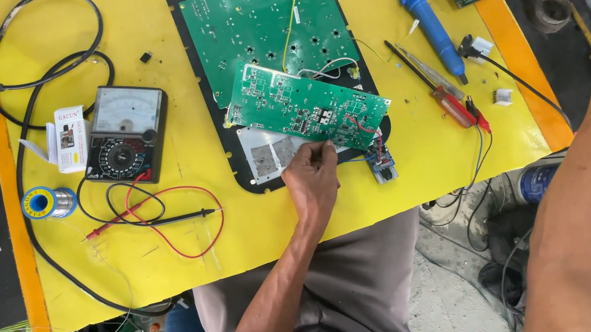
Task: The person opens the back panel of a BareTone guitar amplifier to access the internal components. They use a screwdriver to remove screws and detach a circuit board, then use a soldering iron to work on the board's connections before reattaching it.
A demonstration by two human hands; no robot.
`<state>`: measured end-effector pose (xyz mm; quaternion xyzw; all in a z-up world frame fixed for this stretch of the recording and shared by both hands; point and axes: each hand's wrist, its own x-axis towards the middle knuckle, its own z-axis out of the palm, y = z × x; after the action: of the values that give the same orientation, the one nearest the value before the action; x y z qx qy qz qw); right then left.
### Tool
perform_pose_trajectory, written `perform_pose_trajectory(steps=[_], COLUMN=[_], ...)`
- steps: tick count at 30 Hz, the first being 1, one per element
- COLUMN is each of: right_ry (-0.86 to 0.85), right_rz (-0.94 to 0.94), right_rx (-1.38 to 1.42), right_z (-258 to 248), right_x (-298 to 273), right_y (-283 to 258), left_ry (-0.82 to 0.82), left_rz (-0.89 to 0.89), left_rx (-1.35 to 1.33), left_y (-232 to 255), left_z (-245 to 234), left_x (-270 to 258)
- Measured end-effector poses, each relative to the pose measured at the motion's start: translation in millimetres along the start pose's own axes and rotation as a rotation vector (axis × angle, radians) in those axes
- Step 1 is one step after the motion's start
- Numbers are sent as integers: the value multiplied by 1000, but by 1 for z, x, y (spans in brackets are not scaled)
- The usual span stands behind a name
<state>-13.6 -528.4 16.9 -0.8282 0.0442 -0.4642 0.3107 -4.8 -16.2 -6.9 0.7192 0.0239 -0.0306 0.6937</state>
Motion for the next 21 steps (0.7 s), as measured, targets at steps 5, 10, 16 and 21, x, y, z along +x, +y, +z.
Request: perform_pose_trajectory(steps=[5,10,16,21], right_ry=[64,296,2,-374], right_rz=[436,1047,341,347], right_rx=[103,353,51,-122], right_z=[23,25,41,72], right_x=[13,4,-69,-152], right_y=[-6,-24,-171,-253], left_ry=[1,-8,-55,25], left_rz=[11,-11,-48,57], left_rx=[29,47,-32,4], left_y=[0,8,7,41], left_z=[-1,-3,-10,-45], left_x=[0,-1,-3,-5])
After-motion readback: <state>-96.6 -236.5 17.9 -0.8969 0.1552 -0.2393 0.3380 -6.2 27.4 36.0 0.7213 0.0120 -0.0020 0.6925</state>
